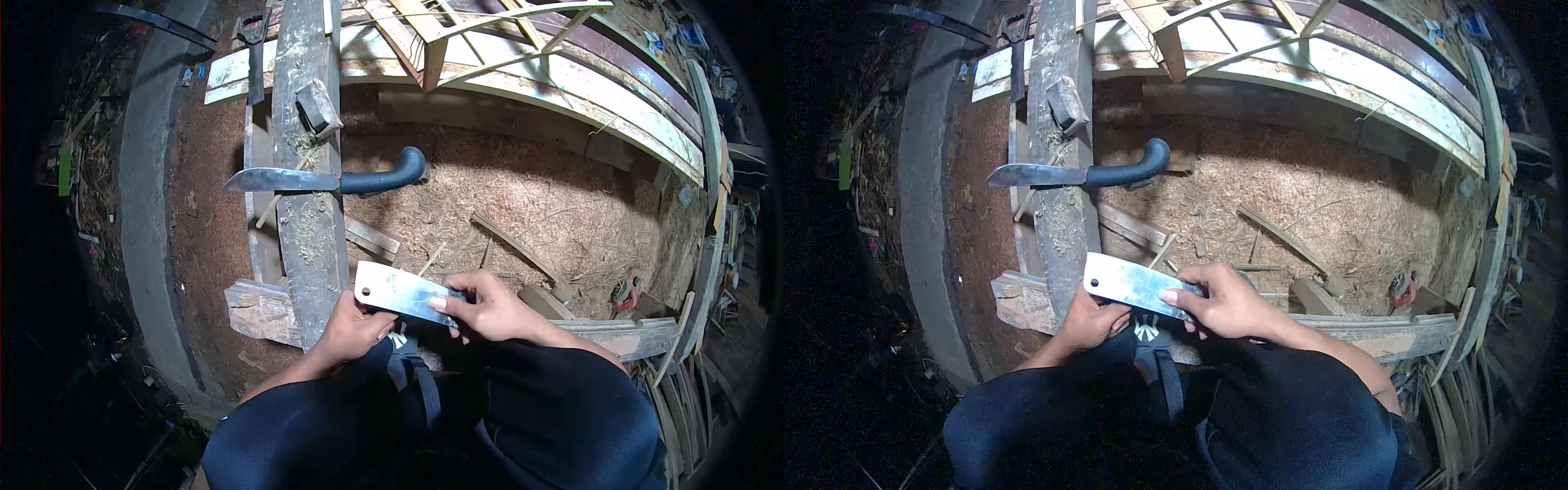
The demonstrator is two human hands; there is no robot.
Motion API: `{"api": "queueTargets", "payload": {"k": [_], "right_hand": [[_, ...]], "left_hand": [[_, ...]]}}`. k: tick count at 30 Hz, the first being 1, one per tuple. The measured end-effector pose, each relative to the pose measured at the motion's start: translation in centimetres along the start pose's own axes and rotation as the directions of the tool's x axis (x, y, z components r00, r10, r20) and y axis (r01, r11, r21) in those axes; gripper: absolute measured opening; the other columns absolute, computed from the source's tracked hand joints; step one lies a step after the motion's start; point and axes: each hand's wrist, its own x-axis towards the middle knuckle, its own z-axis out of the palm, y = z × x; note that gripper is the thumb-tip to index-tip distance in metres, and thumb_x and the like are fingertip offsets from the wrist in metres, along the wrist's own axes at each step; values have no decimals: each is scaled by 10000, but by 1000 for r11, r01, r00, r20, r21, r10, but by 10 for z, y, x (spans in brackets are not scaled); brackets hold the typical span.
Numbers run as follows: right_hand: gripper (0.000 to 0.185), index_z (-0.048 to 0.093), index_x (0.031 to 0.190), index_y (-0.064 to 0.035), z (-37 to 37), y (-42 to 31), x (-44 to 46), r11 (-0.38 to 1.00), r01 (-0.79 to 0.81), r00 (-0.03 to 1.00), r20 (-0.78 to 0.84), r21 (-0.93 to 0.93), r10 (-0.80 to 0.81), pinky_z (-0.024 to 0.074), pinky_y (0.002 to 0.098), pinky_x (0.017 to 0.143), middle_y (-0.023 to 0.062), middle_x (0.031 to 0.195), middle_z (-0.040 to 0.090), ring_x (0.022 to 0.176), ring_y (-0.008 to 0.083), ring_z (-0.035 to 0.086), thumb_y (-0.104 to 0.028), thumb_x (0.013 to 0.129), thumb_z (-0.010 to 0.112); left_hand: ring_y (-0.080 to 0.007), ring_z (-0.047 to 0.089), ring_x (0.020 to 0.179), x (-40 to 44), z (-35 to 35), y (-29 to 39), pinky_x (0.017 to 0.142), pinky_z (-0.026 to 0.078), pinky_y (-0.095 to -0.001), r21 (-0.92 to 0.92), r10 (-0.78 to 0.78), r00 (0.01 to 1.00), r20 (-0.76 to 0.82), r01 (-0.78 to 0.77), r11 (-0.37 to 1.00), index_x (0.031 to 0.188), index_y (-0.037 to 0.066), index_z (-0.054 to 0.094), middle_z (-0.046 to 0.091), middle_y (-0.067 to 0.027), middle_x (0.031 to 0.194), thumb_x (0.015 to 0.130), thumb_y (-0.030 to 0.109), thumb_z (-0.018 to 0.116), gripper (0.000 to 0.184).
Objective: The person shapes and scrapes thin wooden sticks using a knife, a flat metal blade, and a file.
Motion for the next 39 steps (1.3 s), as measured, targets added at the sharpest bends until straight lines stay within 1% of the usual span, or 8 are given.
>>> {"api": "queueTargets", "payload": {"k": [8, 10, 16, 20, 23, 26, 32, 39], "right_hand": [[256, 636, 920, 33, -1, 20, -9, 984, 132, 943, -322, 120, -87, 481, 258, 454, 66, 719, 645, 550, 112, 609, -206, 1003, 596], [259, 590, 978, 4, -28, 26, -4, 932, 246, 757, -653, 265, -15, 462, 256, 435, 63, 648, 614, 502, 109, 589, -248, 1026, 554], [251, 575, 1022, -11, -20, 15, -12, 938, 158, 851, -524, 308, 29, 456, 244, 446, 55, 647, 609, 499, 92, 571, -262, 1024, 567], [356, 495, 1294, -27, -18, 10, -7, 932, 258, 844, -528, 254, -90, 517, 259, 587, 76, 859, 666, 658, 104, 627, -218, 1009, 591], [492, 464, 1438, -87, -19, 20, 2, 898, 437, 696, -613, -52, -374, 541, 310, 744, 76, 960, 667, 819, 150, 644, -176, 981, 620], [635, 433, 1503, -159, -23, 17, 6, 774, 433, 675, -403, -461, -618, 521, 346, 832, 85, 1031, 666, 908, 178, 622, -174, 924, 692], [627, 546, 1430, -249, -6, -4, 3, 602, 445, 798, -11, -663, -602, 473, 379, 612, 98, 734, 519, 644, 224, 535, -280, 845, 771], [576, 557, 1415, -239, -6, -15, 23, 453, 490, 680, 0, -745, -734, 490, 385, 570, 124, 844, 544, 638, 267, 565, -299, 869, 729]], "left_hand": [[-13, 408, 535, -3, 1, 11, 483, 300, -214, 175, 9, 997, 73, -22, 984, 1075, -11, 735, 507, 50, 584, 1020, 173, 577, 249], [-12, 406, 526, -14, -3, 13, 479, 299, -211, 187, -7, 996, 91, -10, 982, 1064, -17, 730, 497, 51, 575, 1028, 182, 561, 264], [-18, 387, 466, -5, -8, 8, 456, 297, -207, 147, -64, 995, 77, 52, 988, 1023, -41, 689, 442, 54, 525, 1060, 237, 489, 345], [-23, 381, 457, 0, -5, 9, 456, 296, -204, 138, -27, 996, 88, 15, 990, 1008, -39, 683, 439, 51, 519, 1064, 241, 480, 350], [-23, 379, 457, -1, -8, 8, 458, 297, -203, 112, -41, 995, 89, 30, 993, 1031, -32, 678, 440, 50, 525, 1064, 235, 481, 334], [-20, 380, 458, 1, -4, 10, 455, 300, -204, 68, -51, 995, 80, 46, 997, 1105, -20, 658, 449, 50, 546, 1059, 219, 492, 294], [-29, 389, 443, 7, -8, 5, 412, 306, -208, -89, -49, 999, 15, 50, 995, 1109, 13, 588, 504, 4, 615, 1035, 138, 508, 166], [-68, 389, 426, 13, -10, 24, 393, 300, -219, -419, -27, 999, 36, 39, 907, 1030, 34, 528, 496, -46, 637, 989, 34, 488, 57]]}}
